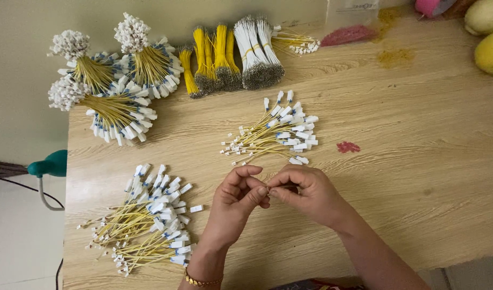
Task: Bundling small electrical wire assemblies using small red rubber bands.
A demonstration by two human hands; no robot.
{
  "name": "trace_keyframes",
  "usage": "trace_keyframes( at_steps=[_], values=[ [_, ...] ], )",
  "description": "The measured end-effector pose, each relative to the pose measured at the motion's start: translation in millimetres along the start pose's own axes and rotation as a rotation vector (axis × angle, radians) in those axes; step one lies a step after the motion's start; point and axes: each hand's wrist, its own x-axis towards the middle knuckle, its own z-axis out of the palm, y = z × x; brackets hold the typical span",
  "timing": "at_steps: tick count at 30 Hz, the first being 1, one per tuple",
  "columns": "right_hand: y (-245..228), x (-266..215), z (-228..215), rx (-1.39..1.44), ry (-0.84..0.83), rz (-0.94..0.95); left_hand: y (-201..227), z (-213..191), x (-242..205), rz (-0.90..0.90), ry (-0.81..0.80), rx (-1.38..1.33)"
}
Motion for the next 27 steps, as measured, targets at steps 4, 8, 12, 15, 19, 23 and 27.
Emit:
trace_keyframes(
  at_steps=[4,8,12,15,19,23,27],
  values=[
    [-9.7,-0.2,2.0,-0.109,0.003,-0.054,0.3,0.6,-0.2,-0.022,0.016,-0.03],
    [-12.4,-1.6,4.1,-0.134,0.051,-0.087,0.7,1.3,-0.5,-0.012,0.01,-0.086],
    [-14.4,-2.4,4.1,-0.154,0.078,-0.119,-0.2,1.1,-0.4,-0.005,0.001,-0.108],
    [-21.6,-1.4,4.6,-0.239,0.093,-0.228,2.5,2.4,-1.7,-0.007,0.009,-0.082],
    [-21.6,-2.2,4.9,-0.274,0.088,-0.208,6.7,5.4,-4.3,-0.017,0.023,-0.057],
    [-15.5,-3.4,6.3,-0.278,0.095,-0.265,7.5,7.9,-6.0,-0.028,0.029,-0.043],
    [-9.9,-4.0,11.0,-0.208,0.097,-0.264,1.0,4.1,-5.8,-0.021,0.052,-0.023]
  ],
)
